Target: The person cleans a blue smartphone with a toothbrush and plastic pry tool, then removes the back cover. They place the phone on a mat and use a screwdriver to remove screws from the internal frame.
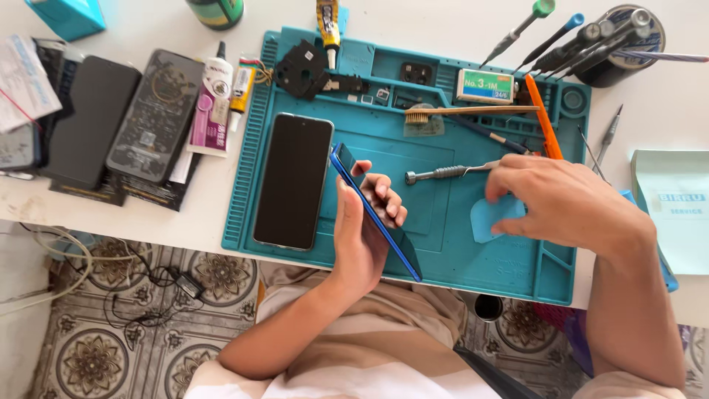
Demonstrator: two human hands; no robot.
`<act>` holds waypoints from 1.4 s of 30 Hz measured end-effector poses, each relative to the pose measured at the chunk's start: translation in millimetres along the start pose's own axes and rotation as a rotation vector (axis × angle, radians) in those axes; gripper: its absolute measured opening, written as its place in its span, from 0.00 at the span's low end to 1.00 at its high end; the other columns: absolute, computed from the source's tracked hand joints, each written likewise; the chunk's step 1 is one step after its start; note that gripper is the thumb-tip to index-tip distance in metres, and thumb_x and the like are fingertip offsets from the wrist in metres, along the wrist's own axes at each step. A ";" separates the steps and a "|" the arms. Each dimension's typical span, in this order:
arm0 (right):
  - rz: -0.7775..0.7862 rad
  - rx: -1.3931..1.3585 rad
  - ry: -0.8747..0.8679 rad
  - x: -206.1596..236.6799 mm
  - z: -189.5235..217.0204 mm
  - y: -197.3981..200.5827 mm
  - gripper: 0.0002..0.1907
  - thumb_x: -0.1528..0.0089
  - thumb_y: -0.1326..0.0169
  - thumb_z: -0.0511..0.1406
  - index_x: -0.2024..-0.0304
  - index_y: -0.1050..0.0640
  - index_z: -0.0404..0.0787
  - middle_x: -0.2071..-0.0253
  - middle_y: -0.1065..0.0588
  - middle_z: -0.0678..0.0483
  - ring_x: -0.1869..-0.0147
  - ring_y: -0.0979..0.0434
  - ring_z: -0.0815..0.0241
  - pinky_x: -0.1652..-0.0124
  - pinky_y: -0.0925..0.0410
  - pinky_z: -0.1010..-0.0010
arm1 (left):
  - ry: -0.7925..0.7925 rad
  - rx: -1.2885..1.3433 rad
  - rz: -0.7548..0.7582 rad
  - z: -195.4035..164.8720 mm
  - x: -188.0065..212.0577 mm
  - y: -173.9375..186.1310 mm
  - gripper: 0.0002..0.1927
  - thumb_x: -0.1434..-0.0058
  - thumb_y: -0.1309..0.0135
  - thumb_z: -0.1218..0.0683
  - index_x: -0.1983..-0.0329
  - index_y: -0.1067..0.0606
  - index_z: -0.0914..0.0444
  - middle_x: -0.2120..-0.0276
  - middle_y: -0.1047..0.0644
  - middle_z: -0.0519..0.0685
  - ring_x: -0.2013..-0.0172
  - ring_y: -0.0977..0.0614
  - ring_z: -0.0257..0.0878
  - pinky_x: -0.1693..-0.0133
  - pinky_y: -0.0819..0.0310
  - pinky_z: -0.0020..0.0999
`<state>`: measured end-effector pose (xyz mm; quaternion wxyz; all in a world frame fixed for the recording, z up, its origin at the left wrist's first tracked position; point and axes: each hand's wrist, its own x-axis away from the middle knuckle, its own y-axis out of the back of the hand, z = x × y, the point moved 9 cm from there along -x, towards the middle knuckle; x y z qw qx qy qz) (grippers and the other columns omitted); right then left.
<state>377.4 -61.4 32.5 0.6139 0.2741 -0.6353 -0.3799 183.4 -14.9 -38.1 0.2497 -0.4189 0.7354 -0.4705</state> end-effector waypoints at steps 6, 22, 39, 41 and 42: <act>-0.058 -0.062 -0.002 0.1 3.5 -0.2 0.25 0.48 0.37 0.40 0.49 0.26 0.44 0.55 0.22 0.54 0.47 0.21 0.53 0.50 0.29 0.61 | 0.000 0.009 0.041 0.1 0.3 -5.0 0.24 0.25 0.57 0.40 0.36 0.41 0.57 0.57 0.35 0.47 0.60 0.30 0.35 0.56 0.34 0.33; -0.125 0.001 -0.065 -3.4 8.1 -5.7 0.23 0.48 0.35 0.35 0.54 0.30 0.37 0.55 0.26 0.50 0.44 0.23 0.49 0.48 0.29 0.59 | 0.009 -0.025 -0.035 5.8 -2.7 -1.3 0.17 0.22 0.62 0.43 0.40 0.39 0.57 0.61 0.34 0.48 0.64 0.29 0.36 0.59 0.32 0.33; 0.051 -0.040 -0.018 -5.6 -3.5 -15.1 0.43 0.59 0.24 0.46 0.45 0.30 0.51 0.45 0.31 0.59 0.37 0.26 0.59 0.44 0.30 0.66 | 0.058 -0.066 -0.029 2.7 -3.8 -5.8 0.16 0.22 0.64 0.44 0.40 0.39 0.58 0.61 0.34 0.48 0.64 0.29 0.35 0.58 0.33 0.32; 0.022 -0.021 0.027 -6.7 0.3 -17.3 0.38 0.57 0.24 0.45 0.48 0.29 0.50 0.47 0.32 0.58 0.38 0.27 0.58 0.44 0.31 0.65 | 0.060 -0.062 -0.024 3.2 -3.4 -5.3 0.17 0.22 0.64 0.44 0.40 0.40 0.58 0.61 0.34 0.48 0.64 0.29 0.35 0.58 0.32 0.33; 0.007 -0.018 0.038 -6.7 1.0 -16.6 0.38 0.56 0.25 0.45 0.48 0.29 0.50 0.48 0.31 0.58 0.39 0.27 0.57 0.44 0.32 0.64 | 0.061 -0.059 -0.018 3.8 -3.5 -5.2 0.17 0.22 0.64 0.44 0.40 0.40 0.58 0.60 0.34 0.48 0.64 0.29 0.35 0.58 0.32 0.33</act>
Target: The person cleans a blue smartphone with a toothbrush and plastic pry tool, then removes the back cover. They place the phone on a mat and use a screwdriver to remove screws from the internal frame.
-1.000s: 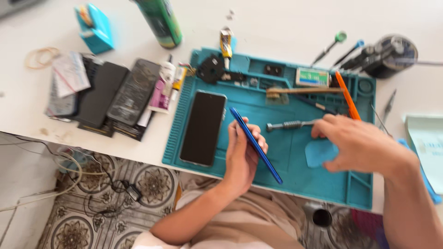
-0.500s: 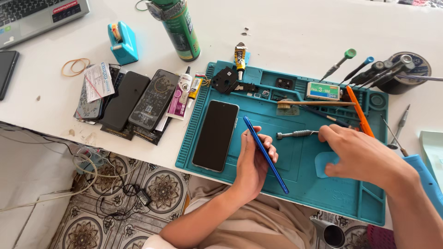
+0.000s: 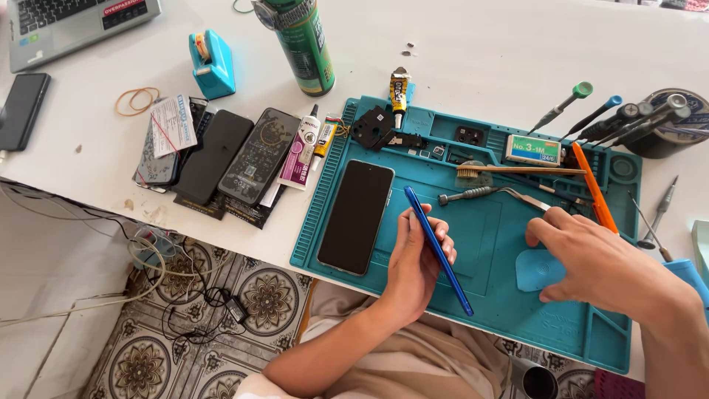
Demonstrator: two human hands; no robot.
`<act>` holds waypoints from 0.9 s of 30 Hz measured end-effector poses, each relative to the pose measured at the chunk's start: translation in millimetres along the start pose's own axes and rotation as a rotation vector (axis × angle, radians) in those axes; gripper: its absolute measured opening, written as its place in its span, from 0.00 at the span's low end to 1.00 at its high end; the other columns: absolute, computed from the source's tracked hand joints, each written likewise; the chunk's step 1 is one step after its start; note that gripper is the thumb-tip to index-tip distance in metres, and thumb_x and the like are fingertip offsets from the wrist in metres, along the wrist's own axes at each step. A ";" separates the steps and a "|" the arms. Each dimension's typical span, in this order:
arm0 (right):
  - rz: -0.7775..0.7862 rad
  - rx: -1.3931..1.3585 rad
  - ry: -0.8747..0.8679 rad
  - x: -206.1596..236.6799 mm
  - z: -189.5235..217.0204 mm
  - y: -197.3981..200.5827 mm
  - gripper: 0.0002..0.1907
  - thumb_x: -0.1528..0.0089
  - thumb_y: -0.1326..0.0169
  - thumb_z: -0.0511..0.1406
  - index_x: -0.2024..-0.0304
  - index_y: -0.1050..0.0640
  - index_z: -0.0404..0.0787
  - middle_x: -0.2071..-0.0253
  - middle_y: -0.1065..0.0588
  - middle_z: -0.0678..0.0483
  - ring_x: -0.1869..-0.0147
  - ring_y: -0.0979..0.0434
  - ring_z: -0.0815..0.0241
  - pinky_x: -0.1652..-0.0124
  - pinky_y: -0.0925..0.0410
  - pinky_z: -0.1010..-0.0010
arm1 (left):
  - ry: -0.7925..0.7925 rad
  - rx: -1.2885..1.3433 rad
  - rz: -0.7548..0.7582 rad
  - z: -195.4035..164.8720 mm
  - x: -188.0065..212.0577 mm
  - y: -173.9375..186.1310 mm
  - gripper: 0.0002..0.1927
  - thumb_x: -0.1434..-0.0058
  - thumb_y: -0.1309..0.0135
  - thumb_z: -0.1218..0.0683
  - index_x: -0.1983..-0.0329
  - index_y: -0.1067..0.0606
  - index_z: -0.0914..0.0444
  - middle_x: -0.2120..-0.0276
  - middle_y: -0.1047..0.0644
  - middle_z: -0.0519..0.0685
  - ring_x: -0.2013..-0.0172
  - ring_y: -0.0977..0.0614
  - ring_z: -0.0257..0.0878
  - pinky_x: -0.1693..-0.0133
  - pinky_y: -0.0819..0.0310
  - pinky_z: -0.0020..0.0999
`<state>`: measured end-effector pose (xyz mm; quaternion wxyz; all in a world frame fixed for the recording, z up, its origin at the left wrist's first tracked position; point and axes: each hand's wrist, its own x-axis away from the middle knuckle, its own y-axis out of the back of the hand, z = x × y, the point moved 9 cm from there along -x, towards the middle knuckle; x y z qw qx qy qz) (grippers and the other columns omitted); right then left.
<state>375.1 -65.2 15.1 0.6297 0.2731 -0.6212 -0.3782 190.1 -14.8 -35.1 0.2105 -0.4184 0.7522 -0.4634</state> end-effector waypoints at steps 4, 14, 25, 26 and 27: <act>0.127 -0.041 -0.197 4.9 -12.0 -7.6 0.34 0.51 0.28 0.45 0.47 0.30 0.46 0.46 0.27 0.58 0.43 0.24 0.56 0.47 0.30 0.65 | -0.011 -0.017 0.004 0.1 -0.2 0.5 0.17 0.21 0.64 0.44 0.39 0.40 0.58 0.60 0.34 0.48 0.64 0.29 0.35 0.58 0.33 0.33; 0.039 0.006 0.000 -1.7 -10.1 -4.0 0.26 0.49 0.30 0.48 0.56 0.25 0.45 0.65 0.21 0.54 0.52 0.20 0.51 0.53 0.30 0.62 | -0.006 -0.007 0.007 -1.0 -0.5 0.4 0.18 0.22 0.63 0.43 0.39 0.40 0.59 0.60 0.33 0.49 0.63 0.30 0.35 0.58 0.32 0.33; -0.333 -1.199 0.442 2.2 42.1 28.7 0.07 0.37 0.44 0.34 0.60 0.25 0.36 0.71 0.16 0.53 0.80 0.22 0.70 0.80 0.31 0.76 | -0.052 -0.195 0.119 1.2 7.4 -1.5 0.25 0.25 0.55 0.42 0.34 0.43 0.60 0.57 0.34 0.48 0.60 0.30 0.35 0.54 0.30 0.33; -0.291 -1.255 0.449 3.5 48.6 25.1 0.07 0.37 0.45 0.34 0.59 0.24 0.36 0.72 0.16 0.52 0.79 0.22 0.69 0.80 0.32 0.76 | -0.084 -0.250 0.141 0.9 9.8 -3.3 0.26 0.25 0.54 0.42 0.33 0.44 0.60 0.55 0.34 0.48 0.59 0.29 0.35 0.53 0.30 0.33; -0.256 -1.308 0.460 3.7 54.2 22.3 0.07 0.37 0.45 0.33 0.58 0.23 0.36 0.73 0.17 0.52 0.79 0.21 0.68 0.80 0.33 0.76 | -0.119 -0.308 0.171 -1.0 10.4 -5.2 0.28 0.25 0.53 0.42 0.33 0.45 0.60 0.54 0.33 0.48 0.58 0.29 0.35 0.51 0.30 0.32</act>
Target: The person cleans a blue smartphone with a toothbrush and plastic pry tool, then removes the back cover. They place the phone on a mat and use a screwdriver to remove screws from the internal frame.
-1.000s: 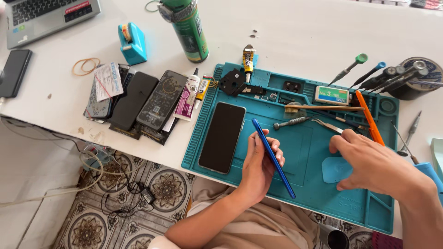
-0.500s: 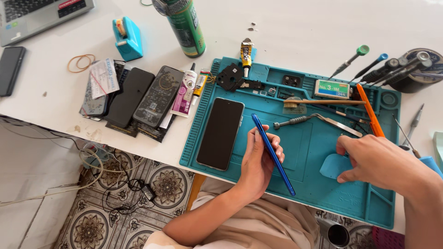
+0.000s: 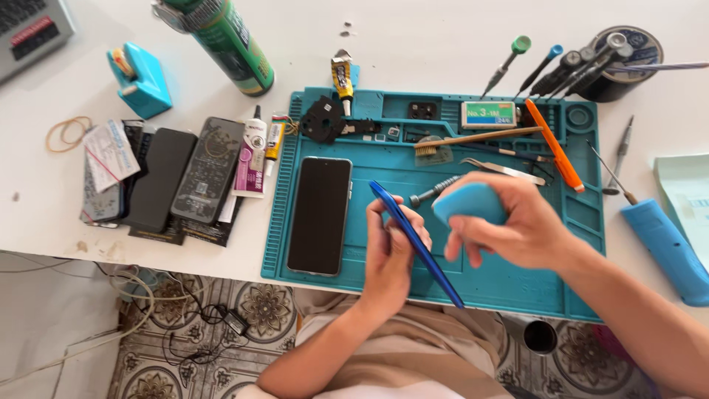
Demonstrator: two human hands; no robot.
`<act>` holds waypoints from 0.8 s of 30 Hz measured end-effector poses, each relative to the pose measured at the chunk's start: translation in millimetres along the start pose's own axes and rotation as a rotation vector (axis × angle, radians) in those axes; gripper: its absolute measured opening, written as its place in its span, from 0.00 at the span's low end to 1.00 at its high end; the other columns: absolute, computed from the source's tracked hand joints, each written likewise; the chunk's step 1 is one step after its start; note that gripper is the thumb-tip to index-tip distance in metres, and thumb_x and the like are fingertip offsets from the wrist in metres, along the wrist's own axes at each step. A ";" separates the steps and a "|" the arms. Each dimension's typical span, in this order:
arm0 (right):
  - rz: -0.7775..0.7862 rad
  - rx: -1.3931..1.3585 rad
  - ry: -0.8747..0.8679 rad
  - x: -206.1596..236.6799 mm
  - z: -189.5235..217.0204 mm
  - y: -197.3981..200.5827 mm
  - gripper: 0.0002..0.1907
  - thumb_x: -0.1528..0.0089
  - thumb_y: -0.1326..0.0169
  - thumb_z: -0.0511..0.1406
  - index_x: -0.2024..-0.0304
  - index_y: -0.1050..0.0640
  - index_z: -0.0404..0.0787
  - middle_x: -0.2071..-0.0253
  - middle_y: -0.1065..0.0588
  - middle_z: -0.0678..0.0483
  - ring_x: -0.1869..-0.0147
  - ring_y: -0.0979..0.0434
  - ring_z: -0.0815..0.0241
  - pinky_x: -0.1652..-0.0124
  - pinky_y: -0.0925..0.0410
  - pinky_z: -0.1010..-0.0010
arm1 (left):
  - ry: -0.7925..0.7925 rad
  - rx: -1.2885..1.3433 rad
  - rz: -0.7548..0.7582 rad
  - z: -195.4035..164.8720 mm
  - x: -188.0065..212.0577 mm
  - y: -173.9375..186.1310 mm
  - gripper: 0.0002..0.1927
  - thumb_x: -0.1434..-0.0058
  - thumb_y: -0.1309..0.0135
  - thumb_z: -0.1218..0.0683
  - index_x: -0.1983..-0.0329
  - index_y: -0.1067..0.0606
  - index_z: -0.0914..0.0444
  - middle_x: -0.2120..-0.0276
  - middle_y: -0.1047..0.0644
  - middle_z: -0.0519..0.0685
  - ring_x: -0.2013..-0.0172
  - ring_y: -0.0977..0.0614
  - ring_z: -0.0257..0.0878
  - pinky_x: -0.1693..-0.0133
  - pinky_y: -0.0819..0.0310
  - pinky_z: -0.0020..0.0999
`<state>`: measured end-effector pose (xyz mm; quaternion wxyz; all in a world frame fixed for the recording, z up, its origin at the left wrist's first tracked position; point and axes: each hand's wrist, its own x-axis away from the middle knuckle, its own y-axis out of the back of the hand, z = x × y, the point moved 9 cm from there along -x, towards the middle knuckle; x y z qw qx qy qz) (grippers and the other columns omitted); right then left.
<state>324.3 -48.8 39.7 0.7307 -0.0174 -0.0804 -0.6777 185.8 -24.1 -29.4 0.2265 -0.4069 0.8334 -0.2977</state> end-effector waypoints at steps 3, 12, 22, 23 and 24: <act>0.030 -0.037 0.003 4.5 -2.6 -7.7 0.08 0.35 0.46 0.33 0.58 0.21 0.34 0.75 0.17 0.52 0.77 0.19 0.67 0.78 0.31 0.76 | -0.055 -0.184 0.082 -3.8 5.8 -6.3 0.31 0.25 0.49 0.43 0.29 0.47 0.60 0.50 0.33 0.48 0.53 0.31 0.32 0.49 0.34 0.28; 0.058 -0.079 0.168 11.2 7.4 -7.0 0.25 0.28 0.60 0.47 0.42 0.22 0.39 0.68 0.31 0.65 0.67 0.35 0.76 0.66 0.39 0.84 | 0.055 -0.050 0.077 7.2 9.5 -4.6 0.39 0.31 0.38 0.52 0.27 0.51 0.58 0.48 0.36 0.46 0.51 0.32 0.31 0.48 0.34 0.26; -0.124 -0.009 0.075 13.0 15.5 -0.7 0.05 0.36 0.44 0.31 0.59 0.25 0.34 0.73 0.17 0.54 0.78 0.21 0.71 0.81 0.33 0.80 | 0.060 -0.116 0.114 6.0 10.0 -5.9 0.41 0.32 0.36 0.50 0.28 0.51 0.58 0.48 0.35 0.48 0.50 0.30 0.32 0.46 0.31 0.29; -0.125 0.020 0.100 14.4 19.7 -0.6 0.05 0.36 0.44 0.31 0.59 0.25 0.34 0.73 0.17 0.54 0.79 0.22 0.72 0.81 0.33 0.80 | 0.057 -0.127 0.111 5.8 10.2 -6.6 0.42 0.33 0.36 0.49 0.27 0.51 0.58 0.48 0.35 0.48 0.50 0.30 0.32 0.46 0.31 0.30; -0.124 0.050 0.127 14.4 23.3 -2.3 0.06 0.36 0.43 0.31 0.59 0.24 0.34 0.74 0.17 0.55 0.79 0.23 0.72 0.81 0.32 0.80 | 0.052 -0.138 0.107 5.2 10.5 -6.9 0.43 0.33 0.36 0.49 0.27 0.51 0.59 0.47 0.35 0.48 0.50 0.30 0.32 0.46 0.31 0.30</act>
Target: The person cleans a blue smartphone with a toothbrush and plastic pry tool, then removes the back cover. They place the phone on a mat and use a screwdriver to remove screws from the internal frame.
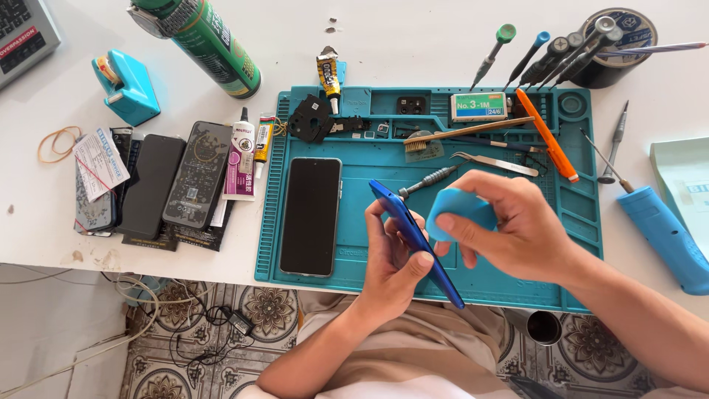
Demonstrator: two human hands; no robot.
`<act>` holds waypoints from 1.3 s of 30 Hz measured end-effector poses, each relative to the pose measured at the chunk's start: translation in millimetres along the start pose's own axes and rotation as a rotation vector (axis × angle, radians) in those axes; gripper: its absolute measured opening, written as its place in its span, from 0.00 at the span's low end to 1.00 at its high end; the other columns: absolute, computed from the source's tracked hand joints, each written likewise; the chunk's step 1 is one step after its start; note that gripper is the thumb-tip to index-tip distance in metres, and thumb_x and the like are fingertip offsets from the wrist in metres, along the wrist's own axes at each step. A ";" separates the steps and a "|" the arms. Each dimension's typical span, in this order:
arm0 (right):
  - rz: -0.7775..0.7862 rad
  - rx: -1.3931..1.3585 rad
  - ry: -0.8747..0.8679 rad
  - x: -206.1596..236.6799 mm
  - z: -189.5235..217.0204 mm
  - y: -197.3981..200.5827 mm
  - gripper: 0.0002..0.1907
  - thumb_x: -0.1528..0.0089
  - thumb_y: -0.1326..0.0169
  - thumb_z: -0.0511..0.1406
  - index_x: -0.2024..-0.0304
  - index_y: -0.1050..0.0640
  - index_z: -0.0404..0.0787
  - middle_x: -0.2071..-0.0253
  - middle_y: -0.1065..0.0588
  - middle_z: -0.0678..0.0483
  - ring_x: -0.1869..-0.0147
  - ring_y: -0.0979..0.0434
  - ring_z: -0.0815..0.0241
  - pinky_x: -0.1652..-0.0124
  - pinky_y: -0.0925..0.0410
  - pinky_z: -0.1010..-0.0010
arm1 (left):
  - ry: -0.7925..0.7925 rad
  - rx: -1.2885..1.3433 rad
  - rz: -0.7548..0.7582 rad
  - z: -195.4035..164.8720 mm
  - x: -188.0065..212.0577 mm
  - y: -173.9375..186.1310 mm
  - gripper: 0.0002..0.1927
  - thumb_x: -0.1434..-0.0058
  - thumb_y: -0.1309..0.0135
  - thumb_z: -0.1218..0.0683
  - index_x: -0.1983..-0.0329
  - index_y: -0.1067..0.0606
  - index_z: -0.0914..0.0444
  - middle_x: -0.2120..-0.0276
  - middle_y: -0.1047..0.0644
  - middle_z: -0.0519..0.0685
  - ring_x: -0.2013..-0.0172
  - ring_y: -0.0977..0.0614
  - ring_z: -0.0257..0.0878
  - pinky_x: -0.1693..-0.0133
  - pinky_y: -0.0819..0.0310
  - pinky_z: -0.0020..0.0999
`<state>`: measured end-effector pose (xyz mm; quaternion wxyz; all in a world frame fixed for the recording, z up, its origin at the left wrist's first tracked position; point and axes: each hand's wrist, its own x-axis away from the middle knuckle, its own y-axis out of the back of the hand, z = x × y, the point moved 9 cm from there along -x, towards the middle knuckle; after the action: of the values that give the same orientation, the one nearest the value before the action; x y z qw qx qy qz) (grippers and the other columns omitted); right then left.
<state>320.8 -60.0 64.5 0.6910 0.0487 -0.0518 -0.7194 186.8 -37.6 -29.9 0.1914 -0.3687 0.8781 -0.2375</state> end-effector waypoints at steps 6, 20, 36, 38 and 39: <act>-0.027 0.054 0.101 4.0 17.0 -0.5 0.05 0.36 0.43 0.30 0.59 0.23 0.35 0.75 0.19 0.56 0.78 0.24 0.74 0.80 0.31 0.81 | 0.004 -0.146 0.063 -1.5 5.2 -8.1 0.50 0.37 0.34 0.43 0.27 0.55 0.61 0.45 0.35 0.48 0.47 0.24 0.36 0.42 0.30 0.33; -0.058 0.164 0.122 7.3 29.3 0.8 0.04 0.37 0.42 0.32 0.62 0.22 0.37 0.78 0.19 0.59 0.83 0.26 0.76 0.83 0.35 0.82 | -0.086 -0.239 0.064 -3.2 5.5 -6.4 0.49 0.35 0.34 0.44 0.25 0.55 0.61 0.45 0.33 0.49 0.47 0.28 0.35 0.43 0.30 0.32; -0.008 0.373 0.100 12.3 20.7 23.4 0.04 0.38 0.40 0.34 0.68 0.20 0.41 0.77 0.20 0.60 0.85 0.29 0.74 0.86 0.36 0.80 | -0.084 -0.422 0.182 -16.7 -0.7 -24.6 0.52 0.29 0.41 0.46 0.20 0.64 0.65 0.48 0.31 0.51 0.54 0.26 0.33 0.50 0.28 0.31; -0.035 0.374 0.079 13.6 15.1 24.9 0.06 0.38 0.40 0.34 0.70 0.21 0.40 0.78 0.20 0.59 0.85 0.29 0.73 0.87 0.36 0.80 | -0.084 -0.423 0.177 -16.9 -0.9 -24.1 0.53 0.28 0.42 0.45 0.18 0.65 0.65 0.50 0.30 0.51 0.55 0.27 0.34 0.51 0.27 0.31; -0.055 0.369 0.066 13.7 11.9 25.2 0.06 0.38 0.40 0.34 0.70 0.21 0.39 0.78 0.20 0.59 0.85 0.28 0.73 0.87 0.35 0.80 | -0.085 -0.422 0.175 -16.5 -1.4 -24.4 0.53 0.28 0.42 0.45 0.17 0.65 0.65 0.50 0.30 0.51 0.55 0.27 0.34 0.52 0.27 0.31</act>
<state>343.5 -74.6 79.9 0.6516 0.1995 -0.1588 -0.7144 192.8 -46.9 -2.6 0.1668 -0.3325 0.9281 -0.0151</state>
